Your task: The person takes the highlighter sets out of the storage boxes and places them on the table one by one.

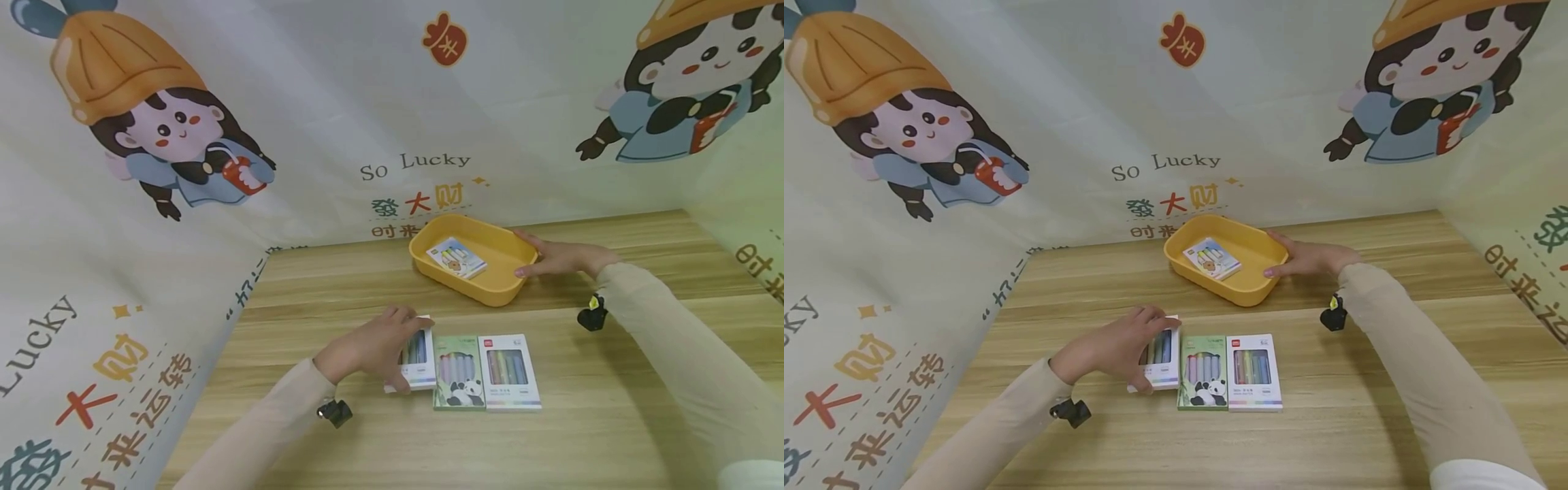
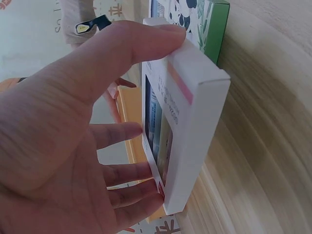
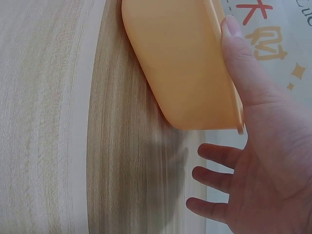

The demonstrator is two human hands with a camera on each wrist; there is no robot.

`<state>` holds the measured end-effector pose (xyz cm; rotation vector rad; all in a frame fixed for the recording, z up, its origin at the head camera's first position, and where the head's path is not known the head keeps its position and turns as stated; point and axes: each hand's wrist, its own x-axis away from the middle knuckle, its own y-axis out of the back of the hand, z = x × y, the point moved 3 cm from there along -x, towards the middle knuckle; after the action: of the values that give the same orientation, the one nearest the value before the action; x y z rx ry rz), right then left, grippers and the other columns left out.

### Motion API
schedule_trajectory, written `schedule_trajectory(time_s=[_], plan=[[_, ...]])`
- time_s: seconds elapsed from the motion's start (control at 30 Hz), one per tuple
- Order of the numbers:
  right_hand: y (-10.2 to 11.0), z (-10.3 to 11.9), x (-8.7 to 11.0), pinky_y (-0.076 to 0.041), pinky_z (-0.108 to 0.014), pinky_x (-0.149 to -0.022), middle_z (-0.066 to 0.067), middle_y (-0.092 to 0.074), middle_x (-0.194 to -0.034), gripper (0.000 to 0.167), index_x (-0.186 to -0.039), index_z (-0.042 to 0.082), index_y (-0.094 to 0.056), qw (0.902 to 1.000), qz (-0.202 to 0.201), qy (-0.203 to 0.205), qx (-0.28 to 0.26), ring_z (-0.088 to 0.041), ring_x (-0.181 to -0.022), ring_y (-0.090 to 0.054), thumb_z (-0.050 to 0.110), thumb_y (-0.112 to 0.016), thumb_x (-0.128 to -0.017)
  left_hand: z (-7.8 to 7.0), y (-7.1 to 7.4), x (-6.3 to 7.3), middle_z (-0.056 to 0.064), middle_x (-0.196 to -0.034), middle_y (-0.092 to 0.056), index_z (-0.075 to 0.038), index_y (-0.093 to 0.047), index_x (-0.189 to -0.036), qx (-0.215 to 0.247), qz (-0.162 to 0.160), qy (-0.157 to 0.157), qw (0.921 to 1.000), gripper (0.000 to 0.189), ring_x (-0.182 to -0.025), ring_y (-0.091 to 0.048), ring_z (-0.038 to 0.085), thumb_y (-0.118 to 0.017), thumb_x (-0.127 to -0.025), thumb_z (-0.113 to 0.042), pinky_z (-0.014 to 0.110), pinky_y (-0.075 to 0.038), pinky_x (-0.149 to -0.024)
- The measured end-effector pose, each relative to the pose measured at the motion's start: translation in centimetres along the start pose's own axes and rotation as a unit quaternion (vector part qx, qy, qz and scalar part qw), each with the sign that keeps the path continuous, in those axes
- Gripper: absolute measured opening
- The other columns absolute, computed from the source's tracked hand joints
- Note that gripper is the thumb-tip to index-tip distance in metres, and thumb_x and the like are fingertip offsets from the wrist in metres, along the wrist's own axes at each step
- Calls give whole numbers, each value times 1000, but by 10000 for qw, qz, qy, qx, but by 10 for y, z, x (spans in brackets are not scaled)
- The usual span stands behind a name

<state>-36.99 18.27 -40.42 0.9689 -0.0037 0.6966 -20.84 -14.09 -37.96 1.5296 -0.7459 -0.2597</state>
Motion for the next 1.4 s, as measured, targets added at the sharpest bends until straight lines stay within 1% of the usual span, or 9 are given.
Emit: schedule_trajectory(time_s=[0.17,0.43,0.7,0.93,1.13,1.4], plan=[[0,-2,0,-9,-71,-118,-28,6,-164,108,-159,13,8,10000,2,-11,-35,-53,-149,-4,54,-63,-90,0,-2,1,11,-151,-41,-20,-36,-153,100,48,53,9999,109,-137,-40,28,-93,-61,-38,43,-42,-114],[0,-3,-2,-9,-71,-118,-27,6,-164,107,-159,14,9,10000,9,38,-85,-53,-149,-4,53,-64,-90,1,-6,1,11,-149,-43,-19,-37,-152,10,90,-6,10000,108,-133,-43,28,-93,-61,-37,43,-44,-112],[-1,-4,-3,-9,-71,-118,-26,5,-165,107,-159,16,9,9999,11,38,-120,-53,-150,-4,52,-64,-90,2,-13,1,12,-150,-42,-19,-38,-152,-17,91,-44,9999,109,-134,-42,29,-94,-60,-36,43,-44,-112],[-1,-3,-2,-9,-71,-118,-27,6,-164,107,-159,15,9,9999,20,32,-96,-54,-149,-4,53,-63,-90,2,-16,1,12,-150,-42,-19,-37,-152,-9,90,-60,9999,111,-135,-43,28,-94,-58,-38,43,-44,-113],[-2,-3,-2,-10,-71,-118,-27,5,-164,107,-159,15,9,10000,12,19,-90,-54,-149,-5,53,-63,-90,1,-18,1,10,-152,-41,-20,-35,-153,87,169,-34,9998,113,-136,-42,27,-94,-59,-37,43,-43,-113],[-1,-3,-2,-10,-72,-118,-27,5,-164,107,-159,14,9,9999,-2,20,-100,-53,-149,-5,53,-63,-90,3,-20,1,10,-152,-40,-20,-35,-153,81,174,-38,9998,113,-137,-41,27,-94,-59,-36,42,-42,-114]])
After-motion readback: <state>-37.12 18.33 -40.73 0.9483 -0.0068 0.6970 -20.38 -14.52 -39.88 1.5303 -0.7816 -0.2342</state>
